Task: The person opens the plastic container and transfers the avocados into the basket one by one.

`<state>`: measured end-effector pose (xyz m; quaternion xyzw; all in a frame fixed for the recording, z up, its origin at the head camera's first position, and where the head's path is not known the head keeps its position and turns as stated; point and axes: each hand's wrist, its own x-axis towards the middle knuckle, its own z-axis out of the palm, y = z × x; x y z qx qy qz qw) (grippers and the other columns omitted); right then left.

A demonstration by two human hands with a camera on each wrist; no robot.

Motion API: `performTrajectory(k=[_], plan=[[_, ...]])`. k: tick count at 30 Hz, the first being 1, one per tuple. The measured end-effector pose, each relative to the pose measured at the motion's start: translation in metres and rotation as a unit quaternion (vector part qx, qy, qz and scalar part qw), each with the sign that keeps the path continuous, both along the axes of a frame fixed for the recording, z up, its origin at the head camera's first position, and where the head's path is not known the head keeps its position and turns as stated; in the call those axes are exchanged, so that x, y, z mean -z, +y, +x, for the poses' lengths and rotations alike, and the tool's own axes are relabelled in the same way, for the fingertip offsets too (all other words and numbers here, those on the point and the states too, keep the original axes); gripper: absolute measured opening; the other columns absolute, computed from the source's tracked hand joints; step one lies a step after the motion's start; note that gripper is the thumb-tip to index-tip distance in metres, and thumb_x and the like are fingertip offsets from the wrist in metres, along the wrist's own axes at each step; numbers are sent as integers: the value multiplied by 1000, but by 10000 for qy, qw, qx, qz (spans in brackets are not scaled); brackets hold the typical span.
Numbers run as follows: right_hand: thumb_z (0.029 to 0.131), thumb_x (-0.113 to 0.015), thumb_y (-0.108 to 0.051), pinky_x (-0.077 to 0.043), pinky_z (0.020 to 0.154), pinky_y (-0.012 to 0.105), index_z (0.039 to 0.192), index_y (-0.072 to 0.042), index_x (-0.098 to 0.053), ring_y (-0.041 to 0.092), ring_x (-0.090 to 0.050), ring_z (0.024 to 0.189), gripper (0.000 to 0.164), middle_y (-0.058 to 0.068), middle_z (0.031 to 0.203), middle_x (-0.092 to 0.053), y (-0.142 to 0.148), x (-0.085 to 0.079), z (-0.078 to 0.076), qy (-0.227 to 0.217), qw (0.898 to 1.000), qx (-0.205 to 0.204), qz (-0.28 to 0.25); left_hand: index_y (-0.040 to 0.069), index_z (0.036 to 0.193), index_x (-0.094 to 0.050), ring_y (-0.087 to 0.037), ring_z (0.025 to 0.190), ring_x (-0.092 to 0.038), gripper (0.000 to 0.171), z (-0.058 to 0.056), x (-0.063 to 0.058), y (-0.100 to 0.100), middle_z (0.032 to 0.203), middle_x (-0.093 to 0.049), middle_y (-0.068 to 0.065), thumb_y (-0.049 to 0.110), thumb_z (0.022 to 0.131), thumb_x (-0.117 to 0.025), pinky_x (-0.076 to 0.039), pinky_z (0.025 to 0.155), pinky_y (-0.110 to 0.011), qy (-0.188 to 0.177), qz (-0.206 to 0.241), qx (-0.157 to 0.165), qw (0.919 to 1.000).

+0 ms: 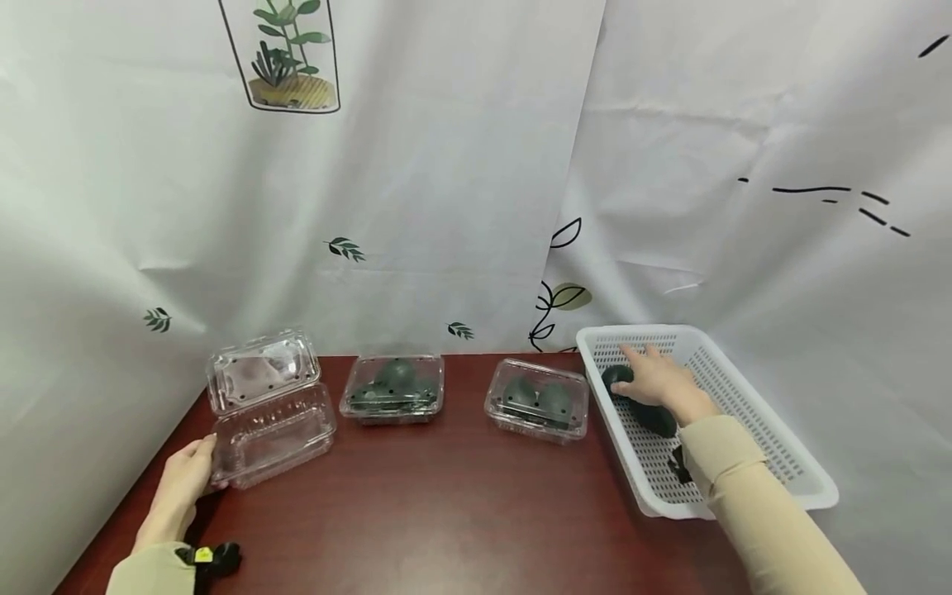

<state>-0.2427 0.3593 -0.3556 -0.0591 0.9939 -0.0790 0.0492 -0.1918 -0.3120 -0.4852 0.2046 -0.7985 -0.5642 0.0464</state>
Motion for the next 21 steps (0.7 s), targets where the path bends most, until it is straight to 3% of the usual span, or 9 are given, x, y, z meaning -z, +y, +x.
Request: performTrajectory(k=[2, 7, 13, 18, 21], plan=[[89, -67, -45, -32, 87, 76, 149, -2, -29, 66, -30, 122, 82, 43, 145, -18, -7, -3, 0, 227, 9997, -62, -120, -4, 101, -49, -13, 62, -53, 48, 1, 0, -2, 77, -47, -4, 39, 106, -28, -52, 59, -29, -3, 34, 27, 10000], [93, -63, -38, -32, 89, 75, 146, -4, -38, 62, -30, 125, 68, 40, 145, -24, -28, -10, 0, 726, 9970, -183, -206, -2, 96, -48, -13, 63, -54, 47, 1, 0, -3, 78, -46, -5, 41, 106, -29, -53, 59, -29, 20, 99, 13, 9999], [93, -63, -35, -33, 86, 76, 143, -6, -44, 58, -32, 127, 61, 35, 145, -29, -60, -9, -3, 1075, 9936, -273, -194, -6, 117, -48, -12, 66, -54, 54, 3, -3, -6, 85, -50, -6, 42, 105, -27, -54, 60, -29, 56, 26, 34, 10000], [93, -64, -34, -40, 81, 72, 141, -7, -49, 56, -39, 123, 57, 32, 144, -35, -90, -3, -4, 1322, 9895, -536, -224, -4, 99, -46, -18, 66, -52, 54, 8, -11, -9, 77, -48, -10, 46, 104, -25, -53, 58, -30, 38, -526, -79, 9986], [92, -67, -32, -43, 79, 68, 139, -7, -52, 55, -44, 120, 54, 31, 142, -38, -106, 3, -6, 1617, 9835, -770, -271, -2, 100, -46, -21, 65, -53, 54, 10, -17, -10, 75, -49, -12, 48, 103, -25, -51, 56, -30, 52, -957, -135, 9953]])
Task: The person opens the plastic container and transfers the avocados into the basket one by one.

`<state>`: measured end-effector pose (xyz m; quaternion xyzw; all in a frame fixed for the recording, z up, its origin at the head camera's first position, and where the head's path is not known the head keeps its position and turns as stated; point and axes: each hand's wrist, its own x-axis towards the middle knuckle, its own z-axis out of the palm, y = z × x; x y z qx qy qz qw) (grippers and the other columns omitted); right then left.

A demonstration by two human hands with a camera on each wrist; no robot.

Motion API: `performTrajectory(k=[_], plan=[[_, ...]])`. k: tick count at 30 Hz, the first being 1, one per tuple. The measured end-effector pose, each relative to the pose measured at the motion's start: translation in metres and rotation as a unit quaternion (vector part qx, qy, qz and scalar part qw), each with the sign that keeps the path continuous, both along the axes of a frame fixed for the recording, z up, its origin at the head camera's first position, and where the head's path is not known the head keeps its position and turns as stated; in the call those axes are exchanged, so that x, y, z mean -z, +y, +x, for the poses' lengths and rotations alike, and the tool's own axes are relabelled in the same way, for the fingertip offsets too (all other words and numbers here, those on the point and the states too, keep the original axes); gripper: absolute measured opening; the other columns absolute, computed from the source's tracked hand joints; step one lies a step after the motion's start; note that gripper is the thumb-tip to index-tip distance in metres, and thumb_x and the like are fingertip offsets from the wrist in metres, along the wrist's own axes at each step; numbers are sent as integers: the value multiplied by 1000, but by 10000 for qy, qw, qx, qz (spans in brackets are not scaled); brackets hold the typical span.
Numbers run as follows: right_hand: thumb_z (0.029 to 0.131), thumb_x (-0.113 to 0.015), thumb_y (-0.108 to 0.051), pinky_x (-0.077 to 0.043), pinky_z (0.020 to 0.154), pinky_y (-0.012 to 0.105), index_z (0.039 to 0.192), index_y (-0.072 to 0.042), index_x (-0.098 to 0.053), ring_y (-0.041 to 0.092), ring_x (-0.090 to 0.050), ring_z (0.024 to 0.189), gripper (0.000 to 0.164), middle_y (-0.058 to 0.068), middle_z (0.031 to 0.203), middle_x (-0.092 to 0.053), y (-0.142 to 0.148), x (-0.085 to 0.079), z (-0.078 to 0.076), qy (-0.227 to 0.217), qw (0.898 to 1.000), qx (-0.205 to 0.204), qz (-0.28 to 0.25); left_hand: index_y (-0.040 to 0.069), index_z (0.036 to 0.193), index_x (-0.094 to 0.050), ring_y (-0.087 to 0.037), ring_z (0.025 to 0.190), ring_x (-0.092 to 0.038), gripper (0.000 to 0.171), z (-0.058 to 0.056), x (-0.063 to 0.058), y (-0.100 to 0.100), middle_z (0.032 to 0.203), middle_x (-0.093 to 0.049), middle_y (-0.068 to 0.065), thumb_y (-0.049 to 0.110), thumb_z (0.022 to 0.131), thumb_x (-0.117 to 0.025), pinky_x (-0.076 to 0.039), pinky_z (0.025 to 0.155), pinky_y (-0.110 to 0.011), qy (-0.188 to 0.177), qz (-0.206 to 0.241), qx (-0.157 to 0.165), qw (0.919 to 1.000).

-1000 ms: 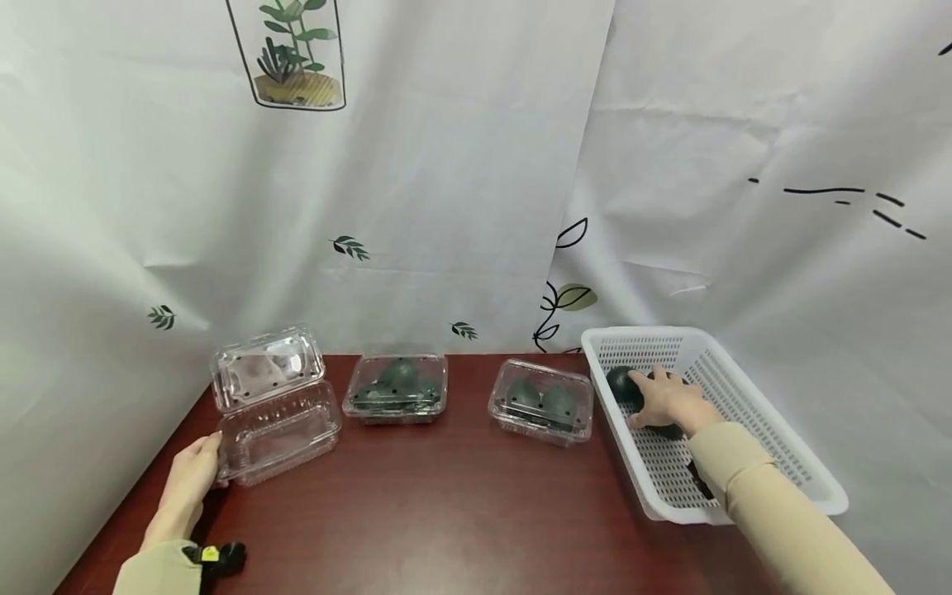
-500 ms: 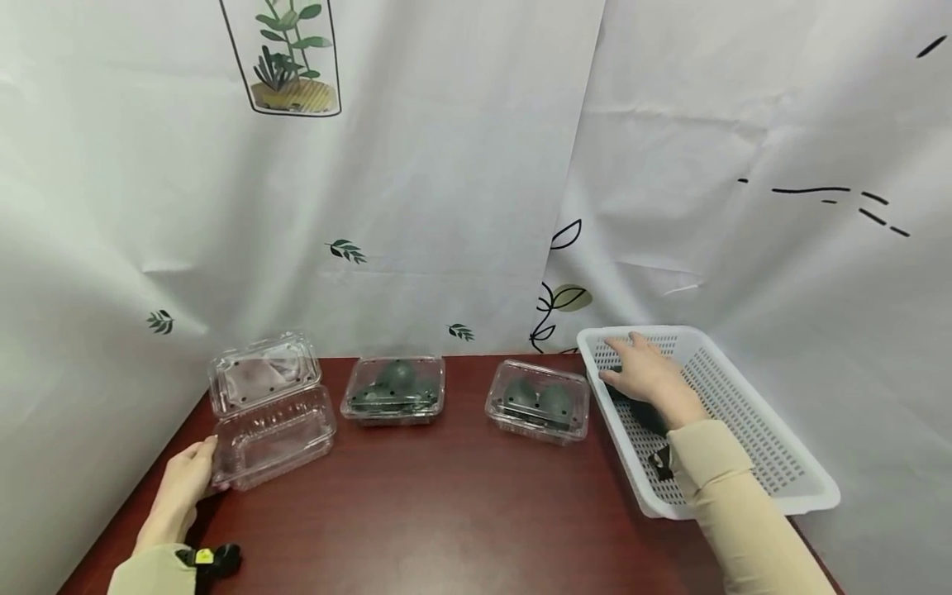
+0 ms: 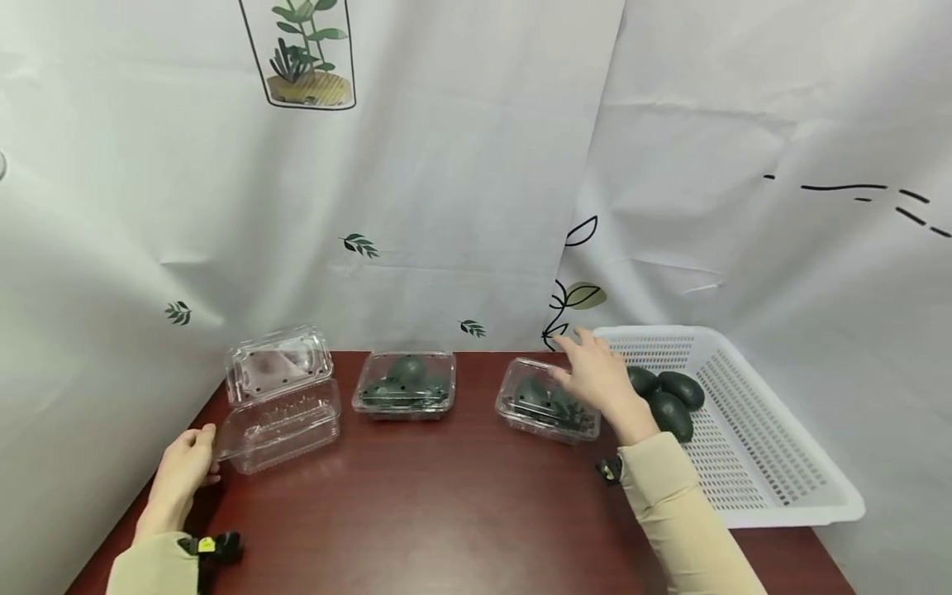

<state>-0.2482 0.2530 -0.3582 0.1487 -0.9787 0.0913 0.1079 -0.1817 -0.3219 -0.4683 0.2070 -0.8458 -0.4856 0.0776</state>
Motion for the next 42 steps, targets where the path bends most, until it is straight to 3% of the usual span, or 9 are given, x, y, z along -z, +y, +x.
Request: performTrajectory(k=[4, 8, 11, 14, 18, 24, 31, 36, 42], plan=[[90, -69, -30, -44, 83, 64, 135, -8, -56, 49, -49, 117, 51, 27, 137, -45, -21, 7, -2, 397, 9988, -248, -138, -1, 115, -48, -24, 62, -58, 54, 1, -13, 2, 82, -56, -16, 47, 103, -26, -47, 61, -37, 89, -652, -66, 9978], [89, -70, -30, -42, 87, 63, 134, -9, -58, 45, -48, 120, 50, 24, 137, -48, -45, 12, -1, 478, 9975, -420, -320, 0, 123, -50, -40, 83, -60, 53, 2, -31, 8, 98, -59, -21, 44, 103, -27, -40, 71, -52, 312, -1215, -164, 9920], [90, -70, -30, -43, 87, 63, 133, -10, -59, 44, -48, 122, 49, 23, 137, -48, -62, 17, 0, 464, 9966, -549, -404, 1, 126, -50, -50, 99, -53, 52, 3, -43, 18, 109, -57, -25, 42, 103, -29, -38, 76, -59, 514, -1325, -181, 9897], [90, -70, -29, -44, 85, 61, 131, -10, -60, 41, -51, 120, 46, 21, 135, -51, -77, 25, 0, 494, 9951, -704, -497, 3, 129, -51, -50, 104, -52, 49, 0, -53, 33, 115, -56, -25, 41, 104, -31, -38, 78, -59, 656, -1341, -49, 9888], [90, -70, -29, -45, 86, 58, 129, -12, -62, 38, -54, 117, 42, 18, 132, -54, -94, 36, 1, 493, 9932, -828, -659, 5, 128, -53, -47, 101, -56, 45, -14, -60, 60, 116, -59, -25, 38, 104, -34, -41, 77, -57, 860, -1429, 408, 9852], [91, -69, -26, -45, 88, 56, 125, -13, -64, 33, -55, 115, 37, 11, 126, -59, -118, 49, 0, 511, 9900, -966, -887, 5, 117, -58, -38, 91, -58, 36, -38, -64, 102, 100, -62, -20, 33, 104, -39, -44, 76, -54, 1172, -1561, 1144, 9741], [89, -69, -21, -50, 79, 49, 119, -11, -67, 28, -60, 104, 31, 7, 114, -65, -149, 71, -2, 918, 9845, -1249, -826, 1, 115, -60, -34, 100, -55, 26, -63, -73, 155, 108, -58, -19, 20, 101, -49, -42, 88, -50, 1601, -1503, 1876, 9574], [88, -68, -19, -49, 76, 46, 114, -11, -68, 27, -60, 99, 27, 5, 108, -65, -168, 86, -3, 1295, 9795, -1318, -801, 2, 117, -58, -31, 100, -52, 28, -78, -76, 178, 109, -54, -17, 21, 102, -46, -42, 88, -47, 1438, -1683, 2166, 9508], [89, -68, -21, -45, 76, 44, 111, -15, -67, 26, -55, 99, 24, 4, 104, -62, -188, 101, -3, 1640, 9765, -1384, -216, -3, 126, -53, -38, 116, -49, 34, -92, -67, 190, 124, -50, -25, 18, 104, -38, -38, 98, -51, 1093, -1577, 2237, 9556]])
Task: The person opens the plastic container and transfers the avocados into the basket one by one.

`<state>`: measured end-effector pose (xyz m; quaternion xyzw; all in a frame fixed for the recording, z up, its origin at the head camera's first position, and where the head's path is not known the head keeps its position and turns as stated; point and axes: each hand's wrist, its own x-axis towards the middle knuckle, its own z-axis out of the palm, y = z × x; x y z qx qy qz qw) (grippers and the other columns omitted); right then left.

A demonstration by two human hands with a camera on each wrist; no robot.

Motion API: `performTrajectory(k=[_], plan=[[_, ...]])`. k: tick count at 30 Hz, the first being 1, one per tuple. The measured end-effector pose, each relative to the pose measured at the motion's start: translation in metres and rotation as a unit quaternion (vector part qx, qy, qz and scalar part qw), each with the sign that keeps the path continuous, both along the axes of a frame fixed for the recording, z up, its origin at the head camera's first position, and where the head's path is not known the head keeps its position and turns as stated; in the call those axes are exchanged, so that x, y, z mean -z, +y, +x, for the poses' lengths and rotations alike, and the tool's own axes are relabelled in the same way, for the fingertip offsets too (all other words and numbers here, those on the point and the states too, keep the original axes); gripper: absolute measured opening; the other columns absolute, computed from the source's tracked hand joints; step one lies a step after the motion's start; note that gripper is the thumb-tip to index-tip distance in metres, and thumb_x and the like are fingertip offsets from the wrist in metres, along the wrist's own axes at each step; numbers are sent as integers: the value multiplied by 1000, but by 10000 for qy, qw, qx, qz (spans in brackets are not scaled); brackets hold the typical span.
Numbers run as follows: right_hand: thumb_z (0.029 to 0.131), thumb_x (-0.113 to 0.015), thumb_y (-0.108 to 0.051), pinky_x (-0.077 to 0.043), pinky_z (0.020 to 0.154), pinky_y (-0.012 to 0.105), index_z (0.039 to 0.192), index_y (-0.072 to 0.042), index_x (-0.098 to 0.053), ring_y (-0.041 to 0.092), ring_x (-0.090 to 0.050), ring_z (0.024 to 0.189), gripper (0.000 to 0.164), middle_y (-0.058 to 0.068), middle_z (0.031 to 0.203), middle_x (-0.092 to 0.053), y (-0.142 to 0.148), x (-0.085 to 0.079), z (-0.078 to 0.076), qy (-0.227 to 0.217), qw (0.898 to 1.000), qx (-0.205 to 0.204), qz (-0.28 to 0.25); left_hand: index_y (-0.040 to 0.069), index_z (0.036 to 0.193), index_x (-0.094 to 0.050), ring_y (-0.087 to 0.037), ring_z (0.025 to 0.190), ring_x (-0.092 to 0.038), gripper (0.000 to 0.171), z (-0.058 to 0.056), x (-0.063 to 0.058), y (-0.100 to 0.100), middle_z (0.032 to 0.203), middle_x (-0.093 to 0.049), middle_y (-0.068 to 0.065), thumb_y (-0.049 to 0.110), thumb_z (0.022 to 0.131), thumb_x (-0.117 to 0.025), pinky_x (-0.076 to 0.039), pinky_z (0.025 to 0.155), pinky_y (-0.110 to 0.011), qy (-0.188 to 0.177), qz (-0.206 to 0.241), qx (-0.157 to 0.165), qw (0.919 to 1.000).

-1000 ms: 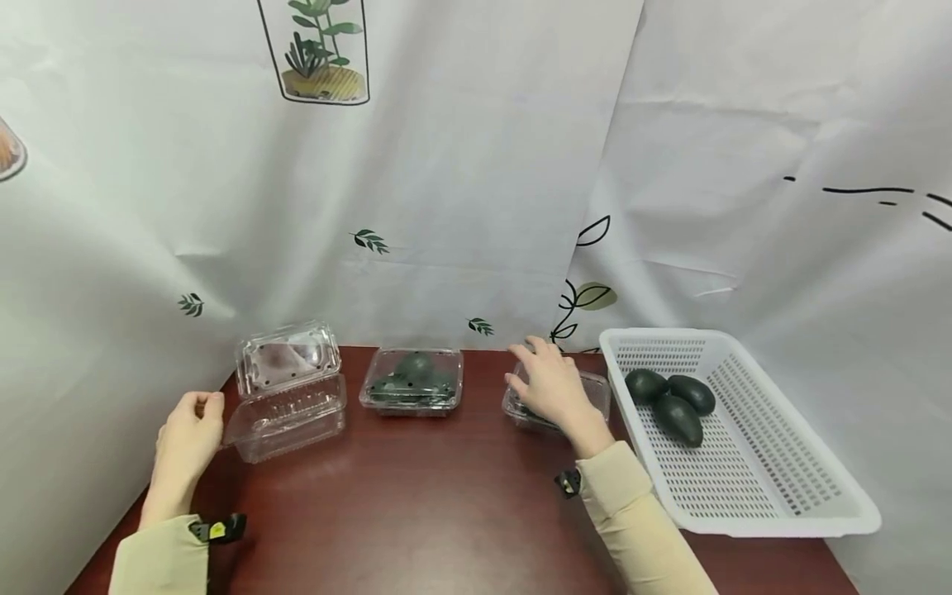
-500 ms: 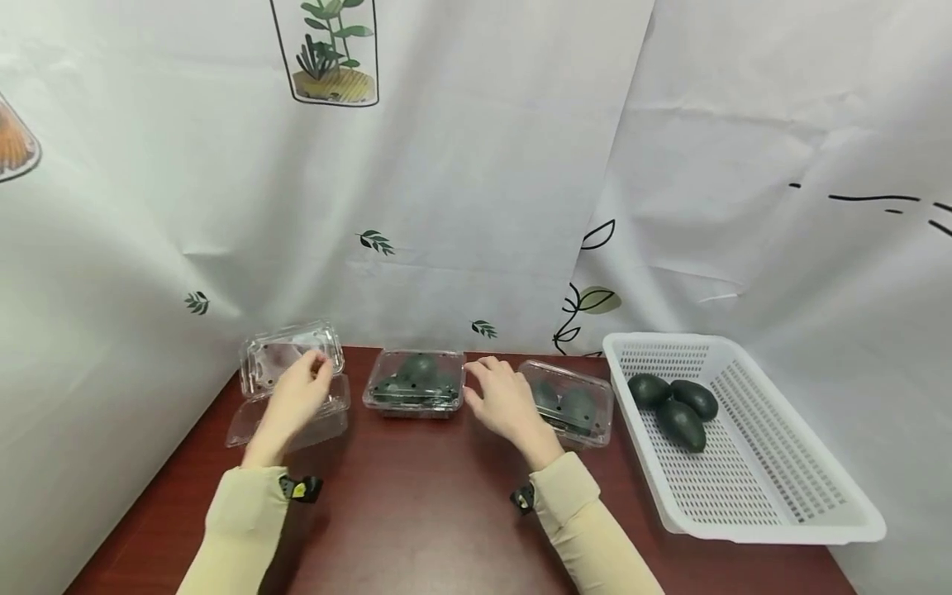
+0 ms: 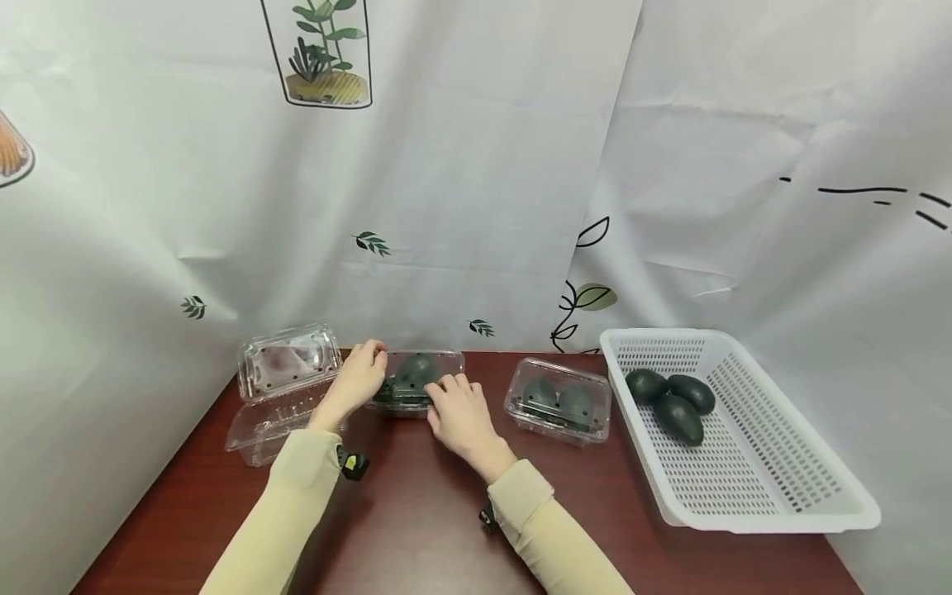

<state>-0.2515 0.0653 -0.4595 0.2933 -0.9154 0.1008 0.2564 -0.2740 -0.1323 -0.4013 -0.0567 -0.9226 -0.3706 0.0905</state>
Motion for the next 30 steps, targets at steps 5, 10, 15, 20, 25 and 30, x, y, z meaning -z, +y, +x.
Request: performTrajectory(k=[5, 10, 15, 20, 25, 30], plan=[[89, -69, -22, -44, 81, 45, 113, -16, -67, 25, -52, 100, 24, 4, 105, -60, -13, 1, 1, 45, 9999, -13, 128, -5, 141, -39, -42, 132, -36, 44, -12, 8, 7, 141, -38, -30, 18, 104, -33, -30, 107, -52, -581, 357, -55, 9977], [91, -69, -24, -43, 83, 44, 114, -17, -68, 24, -50, 99, 25, 4, 107, -58, -23, 3, 2, -35, 9998, 22, 181, -11, 149, -16, -45, 141, -19, 57, -15, 17, 6, 151, -20, -35, 20, 104, -32, -20, 112, -54, -1194, 560, -189, 9911], [91, -69, -25, -43, 82, 44, 114, -19, -68, 23, -49, 98, 24, 3, 107, -57, -28, 5, 2, -92, 9994, 88, 311, -12, 149, -13, -46, 140, -19, 60, -11, 28, 3, 151, -19, -35, 21, 104, -34, -20, 112, -55, -1374, 703, -395, 9872], [91, -70, -26, -43, 77, 43, 110, -20, -68, 23, -49, 95, 20, 3, 105, -57, -26, 4, 0, 75, 9989, 220, 395, -11, 149, -18, -46, 138, -25, 58, -11, 34, 10, 150, -26, -33, 20, 103, -36, -25, 109, -56, -1252, 1110, -491, 9847], [90, -69, -27, -42, 76, 43, 110, -21, -67, 22, -50, 95, 20, 2, 102, -56, -22, 5, -1, 0, 9982, 261, 547, -10, 147, -26, -45, 136, -30, 54, -7, 46, 15, 145, -30, -34, 16, 101, -38, -25, 110, -54, -1058, 1576, -801, 9785], [90, -70, -30, -42, 74, 42, 113, -22, -66, 22, -49, 95, 26, 1, 101, -55, -17, 2, -2, 22, 9971, 81, 758, -10, 143, -32, -44, 132, -33, 50, -7, 63, 18, 140, -32, -35, 15, 100, -36, -25, 110, -51, -914, 2375, -1129, 9605]])
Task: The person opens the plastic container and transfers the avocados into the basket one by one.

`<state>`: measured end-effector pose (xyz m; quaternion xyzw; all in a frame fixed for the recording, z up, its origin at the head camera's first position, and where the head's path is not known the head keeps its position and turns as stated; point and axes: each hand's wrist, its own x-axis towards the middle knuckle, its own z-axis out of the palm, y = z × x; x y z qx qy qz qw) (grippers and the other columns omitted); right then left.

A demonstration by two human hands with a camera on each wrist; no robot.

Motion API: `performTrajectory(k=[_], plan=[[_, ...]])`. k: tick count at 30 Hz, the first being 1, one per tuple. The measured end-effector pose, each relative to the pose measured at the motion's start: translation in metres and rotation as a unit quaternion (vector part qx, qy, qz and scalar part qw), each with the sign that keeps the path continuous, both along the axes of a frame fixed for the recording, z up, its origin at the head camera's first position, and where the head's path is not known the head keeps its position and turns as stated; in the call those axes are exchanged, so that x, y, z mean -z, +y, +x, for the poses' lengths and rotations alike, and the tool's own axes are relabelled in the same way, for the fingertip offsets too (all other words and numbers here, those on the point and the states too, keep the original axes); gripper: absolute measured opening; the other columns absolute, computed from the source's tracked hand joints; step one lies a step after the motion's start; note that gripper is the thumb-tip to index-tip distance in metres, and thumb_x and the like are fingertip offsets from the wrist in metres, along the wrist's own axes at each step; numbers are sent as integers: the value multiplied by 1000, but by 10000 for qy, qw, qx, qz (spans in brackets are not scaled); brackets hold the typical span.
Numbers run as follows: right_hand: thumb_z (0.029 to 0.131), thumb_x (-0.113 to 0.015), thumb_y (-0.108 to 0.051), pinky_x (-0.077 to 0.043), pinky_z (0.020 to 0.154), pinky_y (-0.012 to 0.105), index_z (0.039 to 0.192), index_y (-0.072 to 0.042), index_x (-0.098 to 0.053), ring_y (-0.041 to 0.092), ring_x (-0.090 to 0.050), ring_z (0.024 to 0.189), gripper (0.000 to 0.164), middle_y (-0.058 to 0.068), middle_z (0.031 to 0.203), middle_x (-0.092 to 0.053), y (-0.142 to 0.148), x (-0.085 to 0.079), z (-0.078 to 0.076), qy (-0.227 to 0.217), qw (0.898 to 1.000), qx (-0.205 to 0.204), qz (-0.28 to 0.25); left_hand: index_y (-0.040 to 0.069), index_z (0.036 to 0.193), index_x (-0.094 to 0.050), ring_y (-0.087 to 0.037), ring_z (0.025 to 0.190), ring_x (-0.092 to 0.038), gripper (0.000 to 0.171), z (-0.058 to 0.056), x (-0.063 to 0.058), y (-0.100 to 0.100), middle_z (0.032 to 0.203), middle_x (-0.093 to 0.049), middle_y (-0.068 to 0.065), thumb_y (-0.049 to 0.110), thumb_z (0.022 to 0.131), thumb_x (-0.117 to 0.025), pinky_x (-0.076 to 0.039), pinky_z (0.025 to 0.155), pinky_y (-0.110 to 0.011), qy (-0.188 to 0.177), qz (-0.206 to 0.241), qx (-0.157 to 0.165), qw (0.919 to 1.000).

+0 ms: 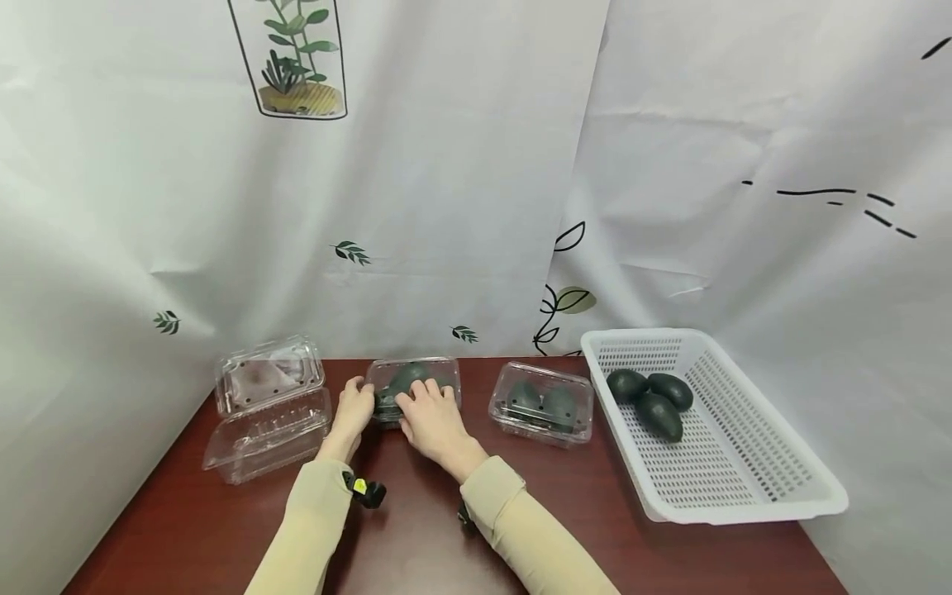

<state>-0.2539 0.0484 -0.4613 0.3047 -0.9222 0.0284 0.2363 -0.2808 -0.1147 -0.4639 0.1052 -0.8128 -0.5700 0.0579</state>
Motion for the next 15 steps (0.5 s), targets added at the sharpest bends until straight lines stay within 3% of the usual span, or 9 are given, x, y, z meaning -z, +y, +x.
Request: performTrajectory(k=[4, 8, 12, 15], plan=[[89, -71, -31, -42, 73, 40, 114, -21, -64, 22, -48, 91, 28, 2, 100, -54, 2, -2, -3, 67, 9997, -198, 139, -11, 138, -39, -41, 133, -34, 47, 0, 10, -3, 141, -38, -32, 19, 103, -30, -26, 109, -50, 100, 414, -121, 9990], [90, -70, -32, -42, 73, 39, 113, -21, -62, 22, -47, 90, 27, 3, 101, -53, 4, -1, -6, 67, 9992, -322, 227, -7, 135, -43, -37, 123, -41, 46, 2, 20, -4, 137, -42, -27, 22, 105, -24, -36, 97, -46, 57, 1036, -157, 9945], [92, -69, -34, -41, 74, 40, 114, -22, -61, 22, -46, 91, 26, 3, 102, -52, 5, -1, -6, -18, 9988, -355, 334, -3, 126, -48, -24, 85, -50, 36, 4, 28, -4, 106, -52, -17, 20, 106, -28, -40, 69, -32, 83, 1551, -331, 9873], [93, -67, -35, -41, 74, 40, 114, -24, -60, 22, -47, 92, 24, 3, 103, -52, 3, -1, -6, -17, 9984, -402, 406, 0, 109, -53, -14, 58, -41, 28, 4, 33, -6, 77, -47, -6, 18, 105, -32, -37, 53, -26, 146, 1834, -528, 9815]])
